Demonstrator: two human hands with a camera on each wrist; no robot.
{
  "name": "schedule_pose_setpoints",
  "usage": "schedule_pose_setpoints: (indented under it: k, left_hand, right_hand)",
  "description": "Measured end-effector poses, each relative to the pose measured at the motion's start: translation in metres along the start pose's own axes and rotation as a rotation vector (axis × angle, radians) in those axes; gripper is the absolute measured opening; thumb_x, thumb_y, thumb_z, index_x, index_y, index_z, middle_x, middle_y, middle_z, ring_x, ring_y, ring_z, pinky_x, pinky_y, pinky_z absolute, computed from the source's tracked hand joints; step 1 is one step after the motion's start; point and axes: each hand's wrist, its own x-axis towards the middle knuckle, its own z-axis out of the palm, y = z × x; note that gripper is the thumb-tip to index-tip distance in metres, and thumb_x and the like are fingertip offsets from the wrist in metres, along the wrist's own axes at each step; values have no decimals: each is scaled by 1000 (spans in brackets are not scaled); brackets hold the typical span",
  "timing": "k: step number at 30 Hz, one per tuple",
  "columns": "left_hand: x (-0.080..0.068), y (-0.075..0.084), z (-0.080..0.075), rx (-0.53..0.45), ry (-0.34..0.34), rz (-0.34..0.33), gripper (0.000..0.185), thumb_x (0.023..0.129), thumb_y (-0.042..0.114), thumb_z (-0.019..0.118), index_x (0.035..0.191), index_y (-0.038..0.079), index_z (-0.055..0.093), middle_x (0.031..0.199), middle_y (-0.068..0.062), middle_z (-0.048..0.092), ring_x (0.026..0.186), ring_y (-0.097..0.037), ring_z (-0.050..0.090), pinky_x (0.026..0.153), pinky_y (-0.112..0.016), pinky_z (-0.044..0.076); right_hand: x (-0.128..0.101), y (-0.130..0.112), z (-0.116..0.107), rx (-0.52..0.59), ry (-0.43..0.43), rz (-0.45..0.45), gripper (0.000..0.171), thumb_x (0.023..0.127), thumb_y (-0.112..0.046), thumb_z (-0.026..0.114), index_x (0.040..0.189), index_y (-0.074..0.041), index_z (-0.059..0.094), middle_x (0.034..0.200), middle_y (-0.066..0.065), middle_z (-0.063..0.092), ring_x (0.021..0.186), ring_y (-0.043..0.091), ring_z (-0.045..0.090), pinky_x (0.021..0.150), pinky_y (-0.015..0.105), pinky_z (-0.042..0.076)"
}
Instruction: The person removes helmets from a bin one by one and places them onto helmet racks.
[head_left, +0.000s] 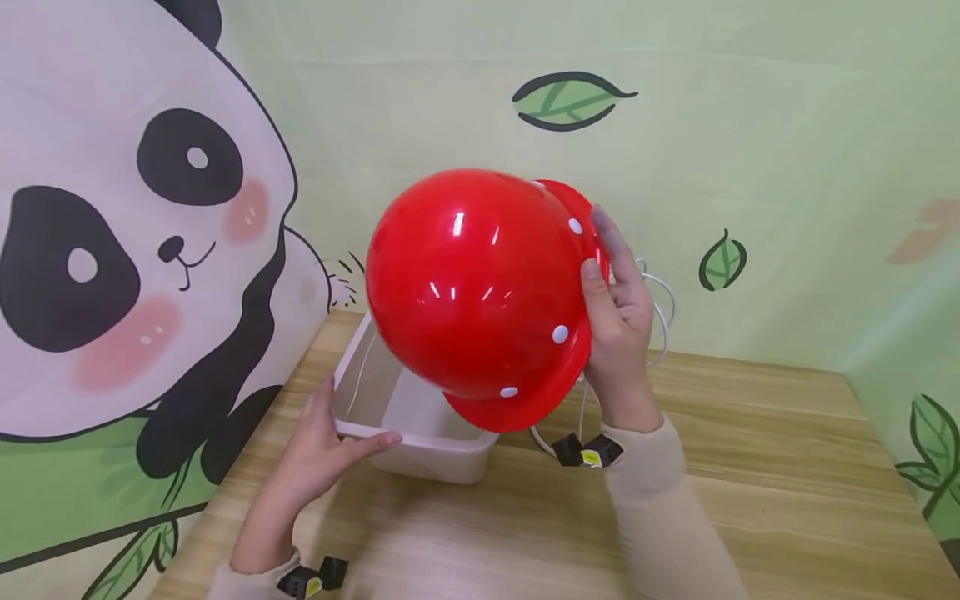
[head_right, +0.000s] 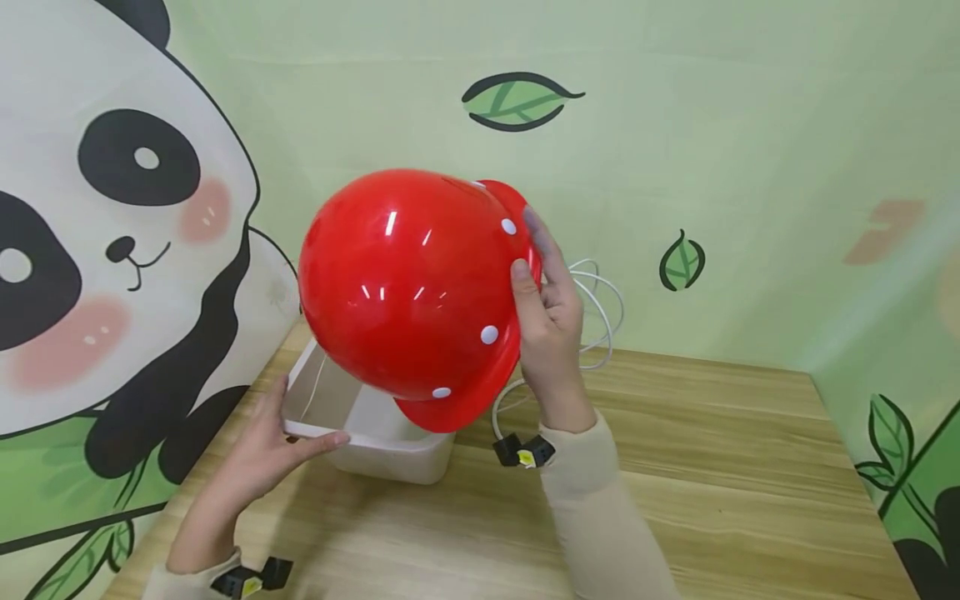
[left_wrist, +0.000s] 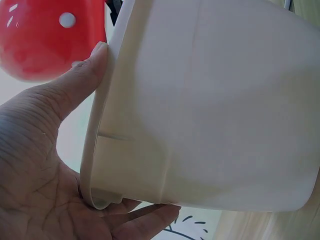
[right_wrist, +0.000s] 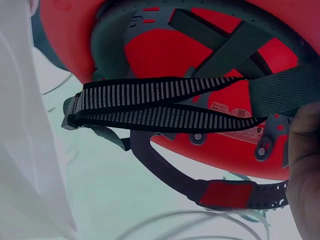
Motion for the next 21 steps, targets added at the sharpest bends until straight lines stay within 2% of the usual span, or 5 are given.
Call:
schedule_pose_setpoints:
  k: [5, 11, 15, 21]
  left_hand:
    - [0, -2, 1, 26, 17, 17, 129, 63, 62, 81, 156, 12, 8, 146, -17, 32, 128, -36, 42, 101, -59, 45]
    - [0, -3, 1, 34, 30, 41, 126, 63, 61, 82, 156, 17, 9, 144, -18, 34, 126, -35, 44, 102, -60, 42]
    - [0, -3, 3, 38, 35, 40, 127, 63, 61, 82, 156, 15, 8, 143, -20, 35, 126, -35, 45, 104, -58, 41]
    - [-2, -4, 2, 45, 39, 27, 130, 63, 61, 82, 156, 11, 6, 144, -21, 34, 127, -36, 44, 105, -58, 40]
  right_hand:
    - [-1, -11, -16, 105, 115, -69, 48, 100, -1, 41, 147, -5, 38, 145, 22, 40, 127, 28, 51, 94, 32, 55]
    - [-3, -14, -36, 193, 200, -149, 47, 98, -1, 47, 144, 0, 40, 144, 23, 40, 127, 31, 49, 94, 33, 55]
    - [-5, -14, -49, 200, 237, -180, 46, 98, 0, 47, 143, 1, 42, 143, 24, 41, 127, 32, 50, 94, 34, 55]
    - [-13, -10, -66, 175, 299, -177, 45, 97, -2, 50, 142, 1, 45, 144, 23, 42, 130, 34, 47, 95, 35, 55]
